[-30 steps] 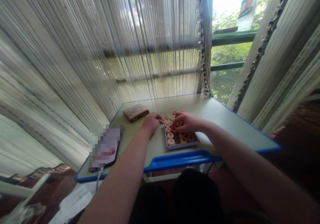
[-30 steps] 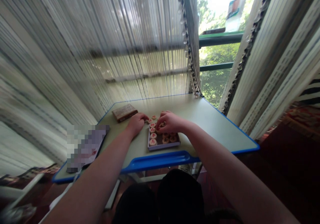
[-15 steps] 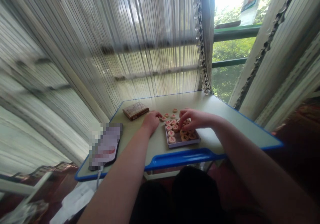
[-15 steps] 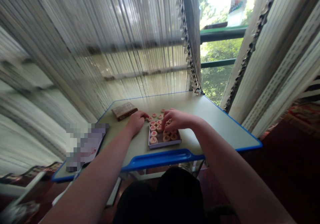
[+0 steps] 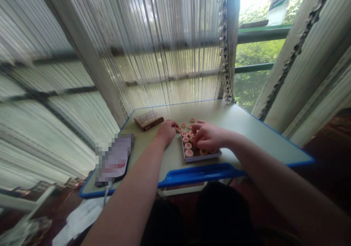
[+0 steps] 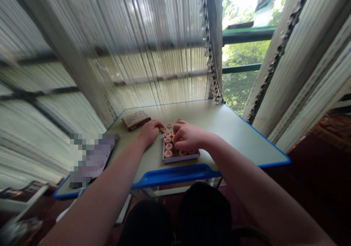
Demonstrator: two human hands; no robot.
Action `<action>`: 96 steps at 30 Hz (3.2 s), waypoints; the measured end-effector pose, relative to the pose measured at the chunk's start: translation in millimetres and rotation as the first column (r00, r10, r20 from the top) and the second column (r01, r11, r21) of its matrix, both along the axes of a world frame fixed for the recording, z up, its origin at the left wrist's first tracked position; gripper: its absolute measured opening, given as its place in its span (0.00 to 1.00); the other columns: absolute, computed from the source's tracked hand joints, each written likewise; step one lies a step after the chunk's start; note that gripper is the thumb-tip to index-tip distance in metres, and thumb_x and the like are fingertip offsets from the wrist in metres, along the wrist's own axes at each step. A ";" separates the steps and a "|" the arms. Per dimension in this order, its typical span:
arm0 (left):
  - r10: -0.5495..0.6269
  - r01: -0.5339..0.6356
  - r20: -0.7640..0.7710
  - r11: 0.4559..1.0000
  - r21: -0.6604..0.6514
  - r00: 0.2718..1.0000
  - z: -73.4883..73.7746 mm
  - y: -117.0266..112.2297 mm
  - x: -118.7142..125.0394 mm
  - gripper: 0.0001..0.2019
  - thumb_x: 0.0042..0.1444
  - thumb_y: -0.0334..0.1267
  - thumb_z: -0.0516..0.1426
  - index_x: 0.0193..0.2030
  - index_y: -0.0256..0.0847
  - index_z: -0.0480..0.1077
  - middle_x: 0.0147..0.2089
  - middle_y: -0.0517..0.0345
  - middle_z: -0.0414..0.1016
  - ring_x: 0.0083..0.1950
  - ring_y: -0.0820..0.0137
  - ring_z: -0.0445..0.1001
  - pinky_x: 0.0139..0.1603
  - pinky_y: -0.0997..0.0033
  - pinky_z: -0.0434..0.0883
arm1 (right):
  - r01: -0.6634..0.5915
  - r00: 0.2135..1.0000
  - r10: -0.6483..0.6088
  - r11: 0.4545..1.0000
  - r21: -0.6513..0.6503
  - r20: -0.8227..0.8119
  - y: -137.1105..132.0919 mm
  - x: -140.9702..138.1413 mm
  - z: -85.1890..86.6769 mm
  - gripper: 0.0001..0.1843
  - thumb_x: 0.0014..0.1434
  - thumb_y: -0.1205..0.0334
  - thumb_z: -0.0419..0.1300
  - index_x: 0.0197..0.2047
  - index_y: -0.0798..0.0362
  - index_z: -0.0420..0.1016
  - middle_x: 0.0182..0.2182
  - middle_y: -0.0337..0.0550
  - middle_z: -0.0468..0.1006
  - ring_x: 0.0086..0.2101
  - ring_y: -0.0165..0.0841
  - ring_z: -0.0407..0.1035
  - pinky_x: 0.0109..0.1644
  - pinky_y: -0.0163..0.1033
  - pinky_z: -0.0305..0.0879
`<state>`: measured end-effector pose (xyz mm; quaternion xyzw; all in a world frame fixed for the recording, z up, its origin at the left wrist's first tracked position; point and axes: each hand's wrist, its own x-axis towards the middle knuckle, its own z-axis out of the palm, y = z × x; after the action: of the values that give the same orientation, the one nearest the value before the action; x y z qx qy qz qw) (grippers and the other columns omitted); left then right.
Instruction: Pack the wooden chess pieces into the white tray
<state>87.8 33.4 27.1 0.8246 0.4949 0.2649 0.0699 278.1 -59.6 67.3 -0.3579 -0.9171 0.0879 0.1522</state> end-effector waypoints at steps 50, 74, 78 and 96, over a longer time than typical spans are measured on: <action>-0.003 0.003 0.000 1.000 0.000 1.000 2.6 -1.2 1.2 0.17 0.43 0.24 0.48 0.32 0.36 0.76 0.36 0.54 0.75 0.40 0.69 0.71 0.46 0.72 0.68 | 0.028 0.998 -0.033 0.997 -0.073 -0.062 -10.3 14.3 7.7 0.06 0.47 0.64 0.62 0.31 0.50 0.79 0.30 0.41 0.69 0.37 0.34 0.61 0.49 0.42 0.56; 0.011 -0.011 -0.027 1.000 -0.009 1.000 2.9 -1.5 2.4 0.16 0.44 0.25 0.49 0.33 0.37 0.76 0.36 0.55 0.76 0.40 0.70 0.71 0.46 0.73 0.68 | -0.013 0.999 0.009 0.997 -0.079 -0.042 -8.9 14.5 7.4 0.08 0.53 0.60 0.59 0.30 0.51 0.79 0.29 0.42 0.69 0.36 0.33 0.61 0.51 0.43 0.54; -0.003 0.004 -0.015 1.000 0.011 1.000 4.0 -2.8 2.9 0.14 0.48 0.29 0.49 0.35 0.37 0.76 0.37 0.53 0.76 0.41 0.69 0.71 0.46 0.73 0.67 | 0.065 0.989 -0.071 0.997 -0.048 -0.129 -5.5 12.1 8.3 0.09 0.53 0.61 0.58 0.33 0.52 0.79 0.30 0.42 0.69 0.35 0.33 0.62 0.48 0.42 0.57; -0.041 0.128 0.396 0.972 -0.197 0.917 16.3 -20.8 -1.5 0.11 0.47 0.41 0.59 0.33 0.34 0.71 0.31 0.54 0.75 0.30 0.71 0.71 0.32 0.69 0.69 | 0.312 0.900 -0.264 0.946 0.091 -0.347 19.3 8.6 -19.5 0.09 0.51 0.67 0.57 0.35 0.52 0.78 0.31 0.43 0.70 0.36 0.33 0.64 0.45 0.41 0.61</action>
<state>86.3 12.6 43.5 0.7636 0.4610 0.3637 0.2685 286.8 -40.2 47.8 -0.4579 -0.8192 0.0567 0.3406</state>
